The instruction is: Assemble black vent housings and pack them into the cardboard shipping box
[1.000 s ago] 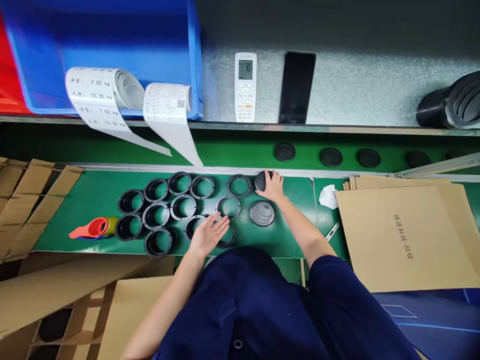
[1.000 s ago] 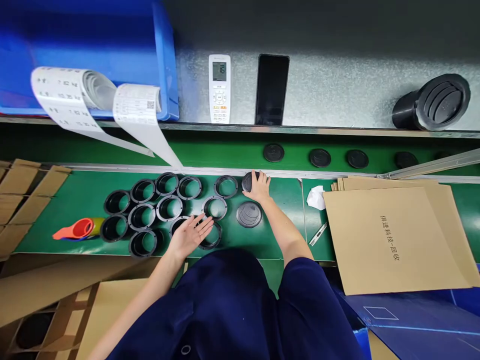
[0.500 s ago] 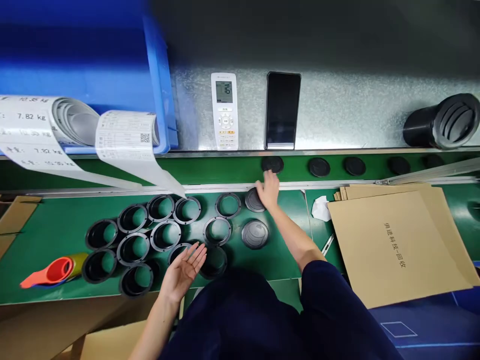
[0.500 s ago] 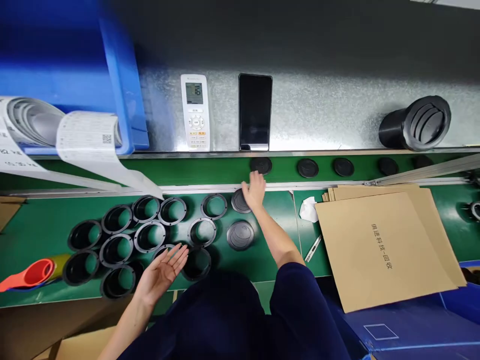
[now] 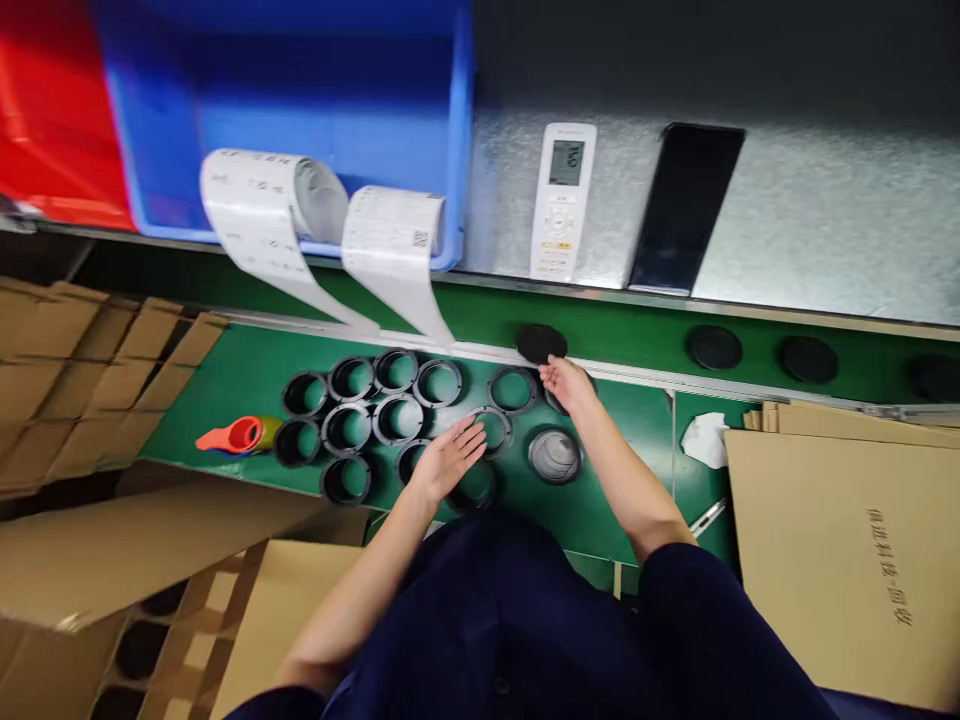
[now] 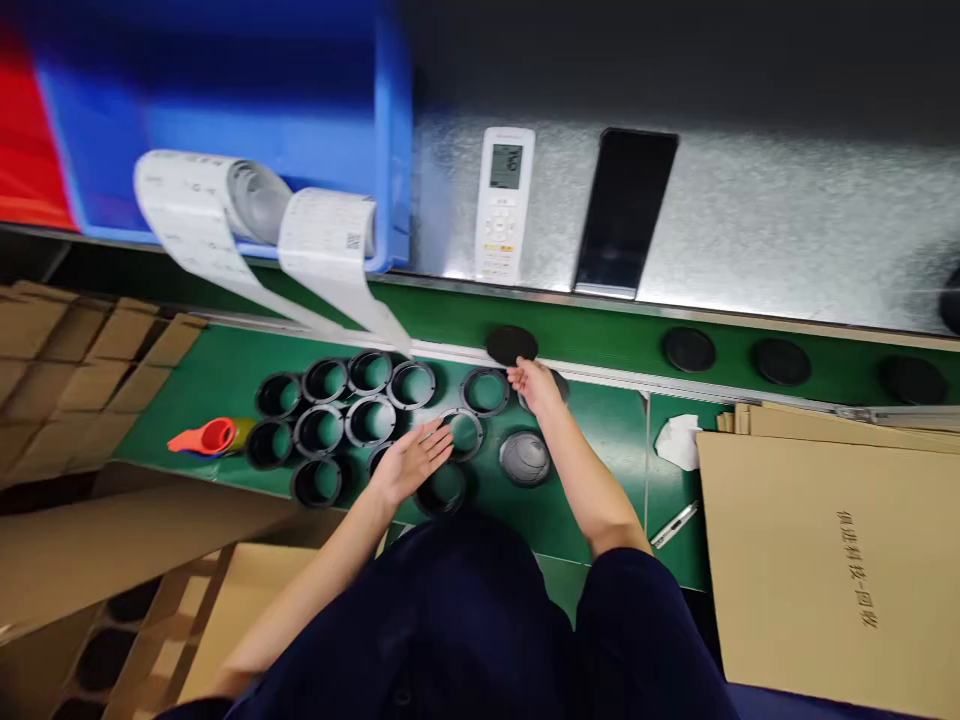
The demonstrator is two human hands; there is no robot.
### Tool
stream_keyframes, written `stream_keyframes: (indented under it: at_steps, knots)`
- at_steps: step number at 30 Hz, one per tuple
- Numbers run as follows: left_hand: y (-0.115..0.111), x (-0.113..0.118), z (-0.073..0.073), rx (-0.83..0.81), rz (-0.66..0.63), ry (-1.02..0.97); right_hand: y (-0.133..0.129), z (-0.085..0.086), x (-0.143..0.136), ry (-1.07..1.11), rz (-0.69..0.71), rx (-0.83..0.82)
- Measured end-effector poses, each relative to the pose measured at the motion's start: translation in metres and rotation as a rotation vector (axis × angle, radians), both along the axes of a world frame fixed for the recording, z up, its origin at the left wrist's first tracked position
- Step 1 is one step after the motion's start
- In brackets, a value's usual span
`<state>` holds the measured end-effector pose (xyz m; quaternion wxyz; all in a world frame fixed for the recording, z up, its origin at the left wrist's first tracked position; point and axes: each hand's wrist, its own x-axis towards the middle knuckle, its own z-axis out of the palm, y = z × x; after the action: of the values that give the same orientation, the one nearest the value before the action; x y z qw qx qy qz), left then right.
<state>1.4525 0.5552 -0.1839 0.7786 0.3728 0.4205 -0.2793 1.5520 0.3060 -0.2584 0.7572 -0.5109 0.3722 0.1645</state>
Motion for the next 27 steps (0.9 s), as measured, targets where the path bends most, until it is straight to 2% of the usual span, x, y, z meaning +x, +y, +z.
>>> stream_keyframes:
  at_steps: [2, 4, 5, 6, 7, 10, 11, 13, 16, 20, 23, 27]
  knots:
    - [-0.007, 0.004, 0.006, -0.115, 0.058, -0.109, 0.040, 0.019, -0.048, -0.061, 0.159, 0.226]
    - [-0.009, 0.005, 0.013, -0.195, 0.118, -0.223, 0.068, 0.038, -0.091, -0.140, 0.352, 0.395]
    - [-0.007, 0.003, 0.017, -0.214, 0.145, -0.272, 0.076, 0.047, -0.108, -0.184, 0.453, 0.398]
    - [-0.005, 0.001, 0.021, -0.224, 0.169, -0.315, 0.082, 0.055, -0.119, -0.235, 0.543, 0.319]
    - [-0.002, -0.003, 0.025, -0.228, 0.187, -0.349, 0.084, 0.062, -0.126, -0.305, 0.604, 0.167]
    - [0.009, -0.018, 0.037, -0.251, 0.180, -0.391, 0.078, 0.082, -0.127, -0.649, 0.616, -0.452]
    - [0.012, -0.023, 0.040, -0.258, 0.166, -0.394, 0.076, 0.087, -0.124, -0.788, 0.609, -0.599]
    - [0.015, -0.035, 0.046, -0.262, 0.143, -0.401, 0.073, 0.095, -0.120, -1.019, 0.666, -0.731]
    - [0.017, -0.051, 0.052, -0.250, 0.121, -0.417, 0.076, 0.098, -0.123, -1.151, 0.802, -0.788]
    - [0.020, -0.066, 0.056, -0.242, 0.007, -0.412, 0.086, 0.092, -0.134, -1.155, 0.856, -0.765]
    - [0.021, -0.072, 0.056, -0.276, -0.016, -0.410, 0.087, 0.093, -0.139, -1.123, 0.827, -0.696]
    - [0.017, -0.074, 0.058, -0.348, 0.011, -0.441, 0.082, 0.103, -0.146, -1.073, 0.728, -0.610]
